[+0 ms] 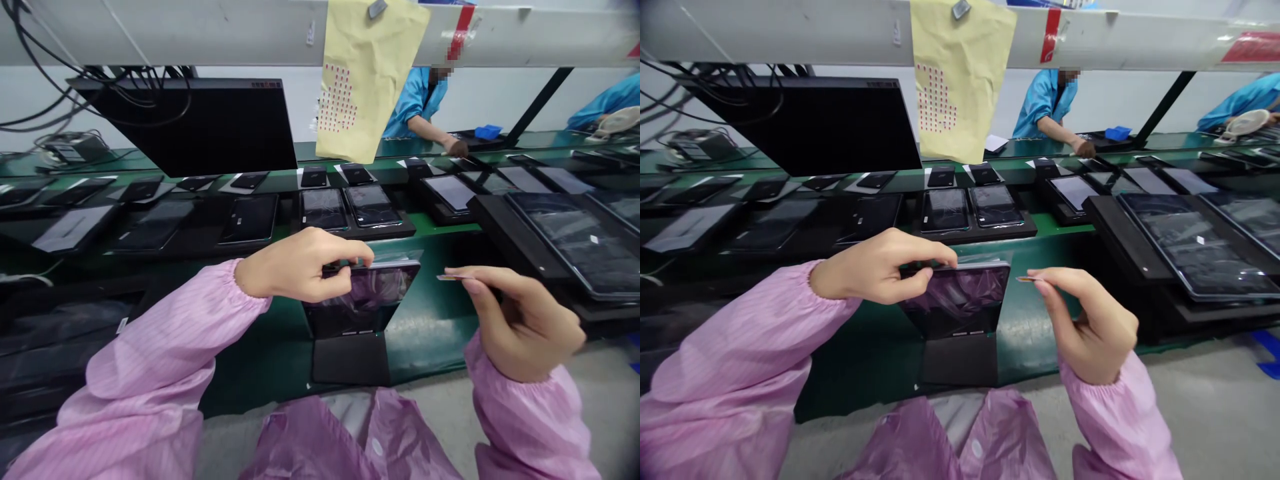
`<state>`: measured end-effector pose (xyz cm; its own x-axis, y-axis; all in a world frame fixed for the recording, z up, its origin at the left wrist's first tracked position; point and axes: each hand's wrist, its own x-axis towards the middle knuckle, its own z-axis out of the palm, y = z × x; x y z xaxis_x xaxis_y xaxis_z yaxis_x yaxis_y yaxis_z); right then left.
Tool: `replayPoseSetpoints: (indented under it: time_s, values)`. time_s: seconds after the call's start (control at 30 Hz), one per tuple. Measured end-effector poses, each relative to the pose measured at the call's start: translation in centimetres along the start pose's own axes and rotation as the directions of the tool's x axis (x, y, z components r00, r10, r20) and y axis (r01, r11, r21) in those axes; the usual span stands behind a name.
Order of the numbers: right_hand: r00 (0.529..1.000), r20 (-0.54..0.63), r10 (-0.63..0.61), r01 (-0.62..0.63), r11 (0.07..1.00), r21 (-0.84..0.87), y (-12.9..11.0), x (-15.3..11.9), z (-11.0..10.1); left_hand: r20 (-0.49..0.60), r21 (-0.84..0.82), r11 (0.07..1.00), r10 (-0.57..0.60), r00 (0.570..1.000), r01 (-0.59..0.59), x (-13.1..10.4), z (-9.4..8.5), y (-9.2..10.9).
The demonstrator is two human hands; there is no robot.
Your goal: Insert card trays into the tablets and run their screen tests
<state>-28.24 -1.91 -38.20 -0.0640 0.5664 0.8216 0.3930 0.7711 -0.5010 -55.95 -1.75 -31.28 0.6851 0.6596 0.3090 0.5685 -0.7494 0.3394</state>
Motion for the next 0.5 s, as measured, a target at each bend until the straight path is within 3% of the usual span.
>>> replayPoseSetpoints:
  time_s: [0.1, 0.2, 0.37, 0.5]
  values:
    - [0.99, -0.046, 0.13, -0.123, 0.983, 0.134, 0.2, -1.5, 1.7, 0.0, 0.007, 1.0, 0.001, 1.0, -0.001, 0.1, 0.0, 0.2]
    - [0.952, -0.113, 0.285, -0.241, 0.923, 0.299, 0.5, -4.2, 4.2, -0.015, 0.001, 1.0, -0.004, 1.0, 0.004, 0.1, 0.1, 0.4]
    - [0.931, -0.246, 0.271, -0.198, 0.938, 0.284, 0.0, -6.5, 7.1, -0.04, -0.012, 1.0, -0.013, 0.999, 0.013, 0.1, 0.4, 0.4]
    - [0.905, -0.247, 0.347, -0.247, 0.9, 0.358, 0.2, -6.1, 7.1, -0.052, -0.028, 0.998, -0.061, 0.997, 0.059, 0.3, 0.5, 0.2]
